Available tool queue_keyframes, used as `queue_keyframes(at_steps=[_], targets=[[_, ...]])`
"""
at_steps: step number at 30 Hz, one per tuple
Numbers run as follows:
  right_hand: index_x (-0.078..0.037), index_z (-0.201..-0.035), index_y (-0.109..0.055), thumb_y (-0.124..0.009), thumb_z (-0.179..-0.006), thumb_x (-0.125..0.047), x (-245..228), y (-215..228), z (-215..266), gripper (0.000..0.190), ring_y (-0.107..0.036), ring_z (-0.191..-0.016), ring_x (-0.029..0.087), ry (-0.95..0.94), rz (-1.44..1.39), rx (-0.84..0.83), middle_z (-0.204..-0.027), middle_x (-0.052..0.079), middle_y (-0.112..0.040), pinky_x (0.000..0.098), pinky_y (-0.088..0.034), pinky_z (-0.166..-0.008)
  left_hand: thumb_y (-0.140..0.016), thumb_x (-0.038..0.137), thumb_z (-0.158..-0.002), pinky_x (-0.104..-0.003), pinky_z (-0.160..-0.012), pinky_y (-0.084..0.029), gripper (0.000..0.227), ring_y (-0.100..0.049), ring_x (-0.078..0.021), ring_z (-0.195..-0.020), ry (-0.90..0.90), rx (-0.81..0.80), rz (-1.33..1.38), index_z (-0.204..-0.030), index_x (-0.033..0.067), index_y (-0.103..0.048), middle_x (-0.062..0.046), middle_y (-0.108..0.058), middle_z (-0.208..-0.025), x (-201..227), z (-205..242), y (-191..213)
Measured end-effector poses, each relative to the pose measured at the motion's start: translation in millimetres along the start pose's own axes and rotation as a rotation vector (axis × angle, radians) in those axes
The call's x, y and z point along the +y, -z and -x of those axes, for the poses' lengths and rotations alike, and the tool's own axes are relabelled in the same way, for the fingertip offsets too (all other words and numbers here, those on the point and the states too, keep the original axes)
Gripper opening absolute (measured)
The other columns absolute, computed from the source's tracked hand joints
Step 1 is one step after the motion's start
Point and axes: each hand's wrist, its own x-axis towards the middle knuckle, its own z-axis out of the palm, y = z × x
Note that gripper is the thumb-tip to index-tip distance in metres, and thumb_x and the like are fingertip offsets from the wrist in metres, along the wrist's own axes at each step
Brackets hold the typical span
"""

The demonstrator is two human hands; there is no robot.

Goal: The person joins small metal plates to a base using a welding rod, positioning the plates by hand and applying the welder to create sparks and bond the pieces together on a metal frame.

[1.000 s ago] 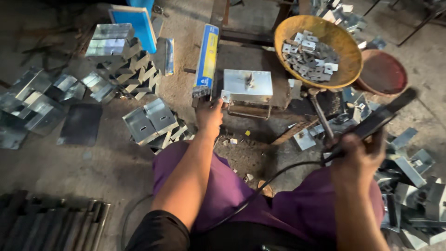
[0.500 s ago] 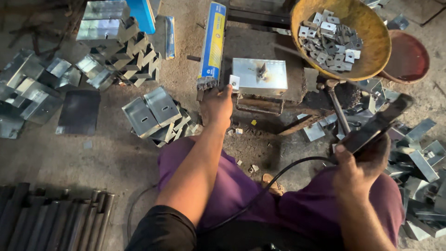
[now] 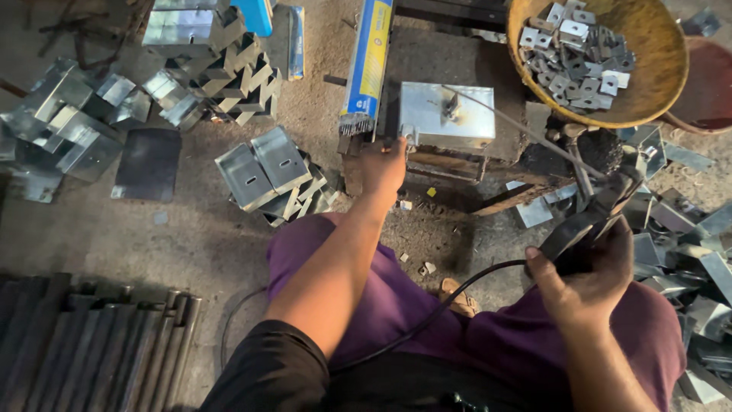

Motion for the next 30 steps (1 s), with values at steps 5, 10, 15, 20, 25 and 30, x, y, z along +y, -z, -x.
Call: queue_keyframes(at_steps=[5, 10, 15, 20, 25, 30], targets=[[0.005, -0.14, -0.046, -0.087, -0.082, -0.013, 7, 2, 17, 0.073, -0.058, -0.095, 0.009, -0.052, 0.027, -0.066, -0.11, 0.003, -0.059, 0.0233, -0.052, -0.087, -0.071, 0.033, -0.089, -0.04, -0.067, -0.053, 0.033, -0.072, -0.0247, -0.069, 0.027, 0.012, 0.024, -0.085, 0.001, -0.075, -0.014, -0.076, -0.078, 8, 6, -3], [0.006, -0.141, -0.048, -0.088, -0.08, -0.014, 16, 6, 31, 0.076, -0.059, -0.1, 0.009, -0.028, 0.148, -0.074, -0.112, 0.004, -0.06, 0.0255, -0.052, -0.094, -0.073, 0.032, -0.088, -0.04, -0.065, -0.051, 0.032, -0.069, -0.0228, -0.066, 0.094, -0.007, 0.054, -0.084, 0.0005, -0.075, -0.013, -0.075, -0.075, 18, 8, 0], [0.006, -0.138, -0.05, -0.089, -0.084, -0.018, 23, 8, 33, 0.071, -0.061, -0.099, 0.008, -0.03, 0.108, -0.068, -0.111, 0.004, -0.061, 0.0236, -0.053, -0.092, -0.073, 0.032, -0.09, -0.04, -0.066, -0.051, 0.031, -0.069, -0.0227, -0.068, 0.105, -0.007, 0.042, -0.087, 0.0004, -0.074, -0.015, -0.075, -0.077, 26, 11, 3], [0.004, -0.123, -0.054, -0.088, -0.087, -0.019, 16, 7, 28, 0.054, -0.063, -0.08, 0.006, -0.116, 0.012, -0.072, -0.09, 0.001, -0.064, 0.0203, -0.054, -0.076, -0.072, 0.032, -0.09, -0.039, -0.066, -0.051, 0.032, -0.069, -0.0226, -0.068, 0.191, -0.026, 0.061, -0.085, 0.0001, -0.074, -0.014, -0.074, -0.075, 32, 12, 4], [0.003, -0.121, -0.054, -0.088, -0.088, -0.019, 13, 5, 24, 0.053, -0.061, -0.076, 0.004, -0.129, -0.064, -0.04, -0.086, -0.001, -0.063, 0.0182, -0.052, -0.073, -0.072, 0.031, -0.09, -0.04, -0.064, -0.05, 0.033, -0.067, -0.022, -0.066, 0.123, -0.006, 0.06, -0.084, -0.0004, -0.074, -0.012, -0.073, -0.073, 24, 10, 1], [0.003, -0.12, -0.056, -0.088, -0.091, -0.016, 21, 8, 26, 0.047, -0.06, -0.076, 0.005, -0.113, -0.055, -0.053, -0.087, 0.0, -0.063, 0.0188, -0.052, -0.073, -0.072, 0.032, -0.089, -0.038, -0.061, -0.049, 0.034, -0.064, -0.0185, -0.064, 0.178, -0.026, 0.135, -0.081, -0.0012, -0.072, -0.009, -0.07, -0.071, 25, 10, 1]])
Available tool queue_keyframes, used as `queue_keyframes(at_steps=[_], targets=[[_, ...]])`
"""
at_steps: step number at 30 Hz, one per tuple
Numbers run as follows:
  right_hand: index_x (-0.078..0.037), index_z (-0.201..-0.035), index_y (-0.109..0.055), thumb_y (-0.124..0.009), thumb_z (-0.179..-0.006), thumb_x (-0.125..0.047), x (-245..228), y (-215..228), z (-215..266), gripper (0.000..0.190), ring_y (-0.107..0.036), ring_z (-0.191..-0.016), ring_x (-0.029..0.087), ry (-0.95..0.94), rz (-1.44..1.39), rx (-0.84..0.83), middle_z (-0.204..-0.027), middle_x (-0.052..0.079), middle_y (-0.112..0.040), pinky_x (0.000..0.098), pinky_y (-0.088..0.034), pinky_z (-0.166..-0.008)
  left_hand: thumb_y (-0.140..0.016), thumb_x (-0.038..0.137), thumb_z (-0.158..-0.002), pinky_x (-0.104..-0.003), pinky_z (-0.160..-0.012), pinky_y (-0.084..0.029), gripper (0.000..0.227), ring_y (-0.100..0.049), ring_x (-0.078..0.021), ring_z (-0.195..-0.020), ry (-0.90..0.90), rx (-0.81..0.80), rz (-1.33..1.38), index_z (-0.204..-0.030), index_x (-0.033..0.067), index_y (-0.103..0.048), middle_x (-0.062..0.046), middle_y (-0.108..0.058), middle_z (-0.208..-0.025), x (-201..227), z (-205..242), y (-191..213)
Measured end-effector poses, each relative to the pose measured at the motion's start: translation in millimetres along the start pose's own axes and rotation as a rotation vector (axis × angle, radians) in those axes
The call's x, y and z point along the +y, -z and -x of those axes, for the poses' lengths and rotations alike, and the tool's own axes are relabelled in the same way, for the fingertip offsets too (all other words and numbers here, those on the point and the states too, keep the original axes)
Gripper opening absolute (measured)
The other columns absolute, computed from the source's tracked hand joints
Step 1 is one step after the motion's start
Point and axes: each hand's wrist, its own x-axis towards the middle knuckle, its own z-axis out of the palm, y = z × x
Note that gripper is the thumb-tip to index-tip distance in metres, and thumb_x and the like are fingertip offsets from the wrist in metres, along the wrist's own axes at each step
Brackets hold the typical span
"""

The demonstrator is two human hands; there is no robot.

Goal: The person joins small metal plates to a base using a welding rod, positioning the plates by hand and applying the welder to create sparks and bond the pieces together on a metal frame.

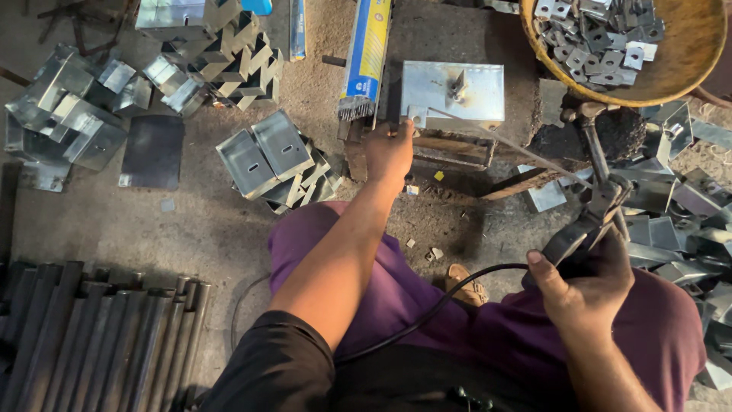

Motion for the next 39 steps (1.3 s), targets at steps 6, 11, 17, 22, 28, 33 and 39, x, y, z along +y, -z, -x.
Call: queue_keyframes(at_steps=[6, 11, 17, 22, 28, 33, 39], targets=[[0.0, -0.126, -0.055, -0.083, -0.089, -0.009, 0, -3, -2, 0.048, -0.062, -0.074, 0.007, -0.108, -0.09, 0.034, -0.088, 0.001, -0.062, 0.0222, -0.054, -0.072, -0.07, 0.031, -0.09, -0.035, -0.053, -0.048, 0.031, -0.06, -0.0142, -0.057, 0.123, -0.023, -0.014, -0.084, 0.0006, -0.069, -0.006, -0.066, -0.066, 16, 4, 3], [0.001, -0.14, -0.051, -0.08, -0.091, -0.002, -4, -5, -6, 0.057, -0.064, -0.08, 0.01, -0.116, -0.23, 0.043, -0.094, 0.003, -0.062, 0.0278, -0.057, -0.078, -0.071, 0.031, -0.091, -0.033, -0.053, -0.048, 0.03, -0.06, -0.0118, -0.059, 0.144, -0.017, 0.034, -0.09, 0.001, -0.07, -0.003, -0.066, -0.069, 9, 0, -2], [-0.003, -0.148, -0.051, -0.078, -0.093, -0.001, 1, -2, -9, 0.061, -0.063, -0.074, 0.012, -0.169, -0.301, 0.031, -0.09, 0.005, -0.061, 0.0313, -0.056, -0.071, -0.07, 0.031, -0.096, -0.031, -0.061, -0.049, 0.033, -0.059, -0.0114, -0.07, 0.167, -0.053, 0.032, -0.099, -0.0016, -0.072, -0.006, -0.066, -0.08, -12, -10, -5], [-0.003, -0.148, -0.051, -0.075, -0.093, 0.0, 0, 0, -10, 0.06, -0.063, -0.078, 0.014, -0.266, -0.392, 0.076, -0.097, 0.005, -0.062, 0.0336, -0.057, -0.071, -0.071, 0.026, -0.087, -0.032, -0.06, -0.052, 0.035, -0.064, -0.0107, -0.07, 0.021, 0.009, -0.025, -0.11, -0.0004, -0.069, -0.003, -0.068, -0.079, -24, -15, -2], [-0.003, -0.147, -0.053, -0.074, -0.095, 0.0, 8, 5, -9, 0.057, -0.064, -0.077, 0.017, -0.242, -0.424, 0.053, -0.094, 0.007, -0.062, 0.0367, -0.058, -0.072, -0.068, 0.032, -0.091, -0.034, -0.055, -0.049, 0.033, -0.061, -0.013, -0.062, 0.194, -0.022, -0.24, -0.097, 0.0001, -0.074, -0.003, -0.064, -0.067, -1, -6, 3], [0.0, -0.141, -0.053, -0.077, -0.096, -0.002, 13, 6, -9, 0.051, -0.064, -0.073, 0.017, -0.231, -0.47, 0.059, -0.094, 0.006, -0.061, 0.0387, -0.057, -0.073, -0.072, 0.024, -0.092, -0.031, -0.048, -0.042, 0.023, -0.052, -0.0079, -0.056, -0.005, -0.026, 0.057, -0.09, 0.0017, -0.07, 0.002, -0.059, -0.065, -33, -22, -8], [-0.003, -0.142, -0.052, -0.075, -0.093, -0.003, 9, 4, -13, 0.054, -0.064, -0.073, 0.019, -0.312, -0.512, 0.092, -0.088, 0.009, -0.062, 0.0379, -0.056, -0.068, -0.068, 0.013, -0.088, -0.031, -0.044, -0.033, 0.008, -0.043, -0.0101, -0.05, 0.083, -0.201, 0.428, -0.092, 0.0058, -0.067, 0.005, -0.052, -0.062, -46, -21, -2]])
